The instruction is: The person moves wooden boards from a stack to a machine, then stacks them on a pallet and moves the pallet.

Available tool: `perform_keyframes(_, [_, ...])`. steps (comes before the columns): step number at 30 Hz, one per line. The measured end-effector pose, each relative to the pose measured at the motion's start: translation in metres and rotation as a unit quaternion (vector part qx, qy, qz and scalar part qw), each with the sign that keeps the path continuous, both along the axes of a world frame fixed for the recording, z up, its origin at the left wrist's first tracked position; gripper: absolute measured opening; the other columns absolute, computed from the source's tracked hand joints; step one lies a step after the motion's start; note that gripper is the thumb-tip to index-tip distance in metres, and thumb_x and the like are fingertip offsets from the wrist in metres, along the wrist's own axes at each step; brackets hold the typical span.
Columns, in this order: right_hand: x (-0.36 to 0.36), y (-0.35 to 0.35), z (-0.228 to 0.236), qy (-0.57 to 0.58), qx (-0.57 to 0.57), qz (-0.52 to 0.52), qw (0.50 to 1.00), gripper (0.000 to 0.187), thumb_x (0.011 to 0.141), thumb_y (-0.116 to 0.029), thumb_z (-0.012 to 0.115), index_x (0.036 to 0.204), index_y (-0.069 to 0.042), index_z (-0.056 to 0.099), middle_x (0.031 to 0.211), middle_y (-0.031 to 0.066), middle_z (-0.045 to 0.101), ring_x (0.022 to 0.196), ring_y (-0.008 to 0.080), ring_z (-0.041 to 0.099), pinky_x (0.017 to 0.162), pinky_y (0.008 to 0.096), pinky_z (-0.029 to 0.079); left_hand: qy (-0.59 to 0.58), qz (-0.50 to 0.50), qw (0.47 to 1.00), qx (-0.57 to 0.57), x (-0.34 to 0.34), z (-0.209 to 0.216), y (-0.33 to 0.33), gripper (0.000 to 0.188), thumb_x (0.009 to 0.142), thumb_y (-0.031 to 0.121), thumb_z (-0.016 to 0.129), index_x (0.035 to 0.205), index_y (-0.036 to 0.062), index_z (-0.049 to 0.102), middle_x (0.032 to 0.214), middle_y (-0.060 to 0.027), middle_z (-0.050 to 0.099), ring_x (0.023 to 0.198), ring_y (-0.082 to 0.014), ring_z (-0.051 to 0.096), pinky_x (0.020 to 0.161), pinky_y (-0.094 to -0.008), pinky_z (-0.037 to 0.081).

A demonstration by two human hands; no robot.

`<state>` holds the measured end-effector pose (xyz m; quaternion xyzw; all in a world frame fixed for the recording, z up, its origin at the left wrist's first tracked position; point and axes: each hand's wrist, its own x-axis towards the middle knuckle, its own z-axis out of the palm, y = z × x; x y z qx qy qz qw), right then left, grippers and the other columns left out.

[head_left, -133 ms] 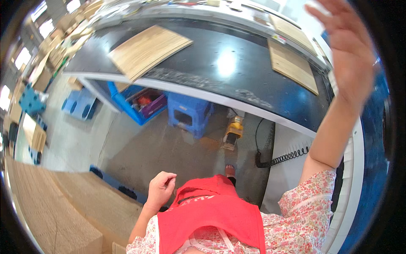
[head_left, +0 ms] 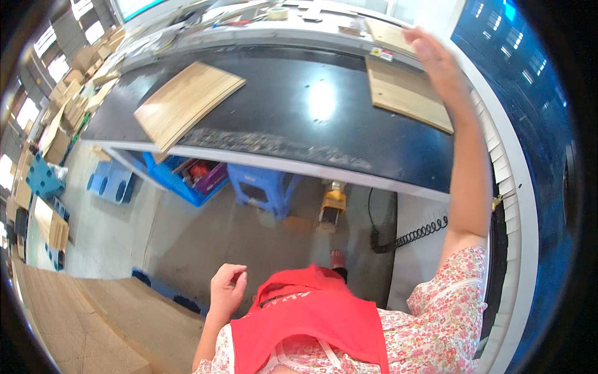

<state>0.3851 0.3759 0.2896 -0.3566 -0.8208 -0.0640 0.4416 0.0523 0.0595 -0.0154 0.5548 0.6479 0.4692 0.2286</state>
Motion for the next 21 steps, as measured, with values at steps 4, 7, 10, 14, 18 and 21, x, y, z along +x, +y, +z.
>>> perform_keyframes(4, [0.149,0.157,-0.132,-0.100,-0.183,-0.223,0.952,0.058,0.093,-0.044,0.043,0.129,0.002,0.045,0.134,0.0195,0.043,0.126,0.0309,0.040,0.105,0.0372,0.031,-0.004,0.029,0.999,-0.025,0.061,0.001,0.040,0.012,0.079,0.000,0.061,0.091,0.0017,0.061,0.086,-0.0072,0.057,0.072,-0.0134,0.058,0.063,-0.0242,0.048])
perform_keyframes(7, [0.191,0.206,-0.238,-0.191,-0.268,-0.303,0.894,0.057,0.093,-0.043,0.038,0.133,-0.003,0.041,0.141,0.0159,0.035,0.132,0.0288,0.030,0.108,0.0463,0.023,-0.097,0.055,0.993,-0.048,0.111,0.006,0.076,0.010,0.084,0.003,0.058,0.093,0.0018,0.060,0.090,-0.0014,0.056,0.080,-0.0087,0.054,0.073,-0.0226,0.045])
perform_keyframes(10, [0.183,0.186,-0.276,-0.208,-0.229,-0.309,0.900,0.051,0.092,-0.040,0.038,0.128,-0.006,0.047,0.141,0.0124,0.036,0.132,0.0275,0.031,0.108,0.0493,0.022,-0.056,-0.032,0.997,-0.030,0.169,0.020,0.120,0.012,0.081,0.002,0.060,0.093,0.0020,0.061,0.090,-0.0050,0.058,0.081,-0.0123,0.057,0.071,-0.0242,0.047])
perform_keyframes(14, [0.180,0.145,-0.269,-0.221,-0.192,-0.113,0.950,0.044,0.088,-0.038,0.046,0.115,-0.005,0.057,0.135,0.0122,0.043,0.129,0.0268,0.035,0.106,0.0465,0.025,0.021,-0.103,0.994,-0.013,0.211,0.020,0.157,0.015,0.078,0.006,0.065,0.092,0.0015,0.062,0.087,-0.0096,0.060,0.074,-0.0172,0.058,0.067,-0.0276,0.048])
perform_keyframes(18, [0.184,0.083,-0.259,-0.220,-0.160,-0.043,0.961,0.050,0.083,-0.046,0.054,0.111,-0.004,0.059,0.134,0.0115,0.044,0.127,0.0273,0.036,0.107,0.0479,0.022,-0.037,-0.088,0.994,-0.044,0.224,0.015,0.168,0.016,0.081,0.010,0.064,0.093,0.0006,0.062,0.090,-0.0102,0.062,0.078,-0.0190,0.061,0.073,-0.0289,0.049])
perform_keyframes(21, [0.189,0.041,-0.251,-0.260,-0.194,0.022,0.946,0.061,0.079,-0.054,0.056,0.114,-0.005,0.058,0.137,0.0107,0.040,0.130,0.0268,0.032,0.108,0.0509,0.018,-0.168,-0.116,0.969,-0.141,0.221,0.007,0.170,0.034,0.085,0.016,0.061,0.115,0.0014,0.055,0.106,-0.0082,0.062,0.097,-0.0188,0.059,0.084,-0.0288,0.046])
